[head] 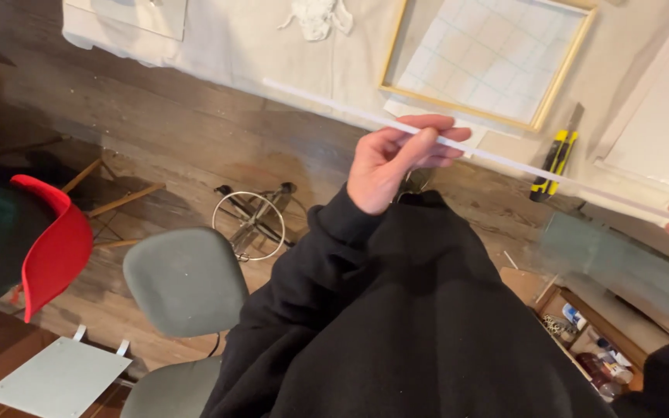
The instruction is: The person cuts thin white plastic strips to length with a utility knife, holding each strip against the edge of a wooden picture frame on the workbench to gauge the length, then trims the strip and sets cut pieces aside, repeating for several strips.
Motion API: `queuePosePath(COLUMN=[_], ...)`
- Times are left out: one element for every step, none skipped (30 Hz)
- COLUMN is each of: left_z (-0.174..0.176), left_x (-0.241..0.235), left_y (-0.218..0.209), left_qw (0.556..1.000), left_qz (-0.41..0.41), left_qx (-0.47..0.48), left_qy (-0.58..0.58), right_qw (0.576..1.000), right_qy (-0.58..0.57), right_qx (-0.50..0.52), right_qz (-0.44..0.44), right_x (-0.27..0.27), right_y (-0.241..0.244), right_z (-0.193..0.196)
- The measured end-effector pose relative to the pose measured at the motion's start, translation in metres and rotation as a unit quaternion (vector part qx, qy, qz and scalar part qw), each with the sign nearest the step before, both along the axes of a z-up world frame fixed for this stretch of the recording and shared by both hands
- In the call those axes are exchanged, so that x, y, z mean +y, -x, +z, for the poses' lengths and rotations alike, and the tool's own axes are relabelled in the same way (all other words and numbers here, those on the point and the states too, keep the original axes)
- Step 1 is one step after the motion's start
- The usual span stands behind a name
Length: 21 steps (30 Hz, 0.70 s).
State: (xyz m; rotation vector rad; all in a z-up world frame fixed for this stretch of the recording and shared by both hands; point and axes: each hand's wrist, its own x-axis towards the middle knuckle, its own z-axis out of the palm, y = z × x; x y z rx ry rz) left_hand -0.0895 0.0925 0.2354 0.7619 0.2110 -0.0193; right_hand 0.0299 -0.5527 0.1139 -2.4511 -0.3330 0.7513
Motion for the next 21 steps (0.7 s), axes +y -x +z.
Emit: queuePosePath(left_z=[0.004,0.008,0.011,0.011,0.011,0.012,0.013,0.014,0.016,0.019,0.022,0.024,0.025,0.027,0.029,0.032,0.035,0.037,0.038,0.041,0.043], left_x=[-0.001,-0.004,-0.007,-0.011,-0.015,-0.02,-0.029,-0.032,-0.035,-0.039,-0.043,-0.047,-0.052,-0.058,-0.064,-0.073,-0.082,-0.091,-0.107,-0.124,-0.141], left_y=[0.003,0.008,0.012,0.013,0.014,0.019,0.023,0.025,0.028,0.031,0.035,0.038,0.039,0.04,0.04,0.039,0.038,0.035,0.03,0.03,0.031], left_qw=[1.0,1.0,1.0,1.0,0.999,0.999,0.999,0.998,0.996,0.996,0.995,0.994,0.993,0.993,0.994,0.994,0.995,0.996,0.996,0.996,0.993], left_qz=[0.001,0.008,0.015,0.011,0.024,0.039,0.037,0.052,0.067,0.068,0.073,0.078,0.079,0.085,0.09,0.088,0.072,0.054,0.05,-0.008,-0.066], left_qx=[-0.001,0.007,0.015,0.013,0.016,0.023,0.026,0.031,0.036,0.038,0.044,0.047,0.047,0.044,0.041,0.038,0.025,0.01,0.005,-0.003,-0.01], left_qy=[0.0,-0.007,-0.013,-0.012,-0.017,-0.021,-0.019,-0.028,-0.036,-0.04,-0.055,-0.069,-0.072,-0.062,-0.053,-0.054,-0.063,-0.07,-0.071,-0.086,-0.102], right_qw=[1.0,0.999,0.997,0.997,0.993,0.989,0.99,0.988,0.986,0.986,0.987,0.987,0.987,0.989,0.99,0.991,0.991,0.991,0.992,0.989,0.986], right_qy=[0.0,0.006,0.013,0.015,0.018,0.022,0.025,0.013,0.001,-0.003,-0.026,-0.049,-0.051,-0.059,-0.068,-0.069,-0.079,-0.089,-0.089,-0.114,-0.138], right_qx=[-0.001,-0.028,-0.055,-0.056,-0.076,-0.092,-0.09,-0.09,-0.091,-0.089,-0.065,-0.042,-0.043,-0.012,0.018,0.015,0.031,0.044,0.039,0.051,0.062], right_qz=[0.001,0.031,0.06,0.057,0.083,0.111,0.109,0.124,0.138,0.139,0.142,0.145,0.146,0.132,0.119,0.116,0.103,0.088,0.084,0.08,0.076], right_x=[0.022,0.042,0.061,0.083,0.104,0.125,0.129,0.139,0.149,0.156,0.162,0.168,0.185,0.201,0.216,0.22,0.223,0.227,0.229,0.231,0.235], right_y=[-0.003,-0.002,-0.002,-0.004,-0.007,-0.009,-0.005,-0.005,-0.005,-0.003,0.0,0.002,0.006,0.012,0.018,0.023,0.028,0.032,0.035,0.039,0.044], right_z=[0.018,0.036,0.054,0.076,0.098,0.12,0.13,0.135,0.141,0.144,0.148,0.152,0.166,0.18,0.195,0.197,0.199,0.201,0.2,0.198,0.196])
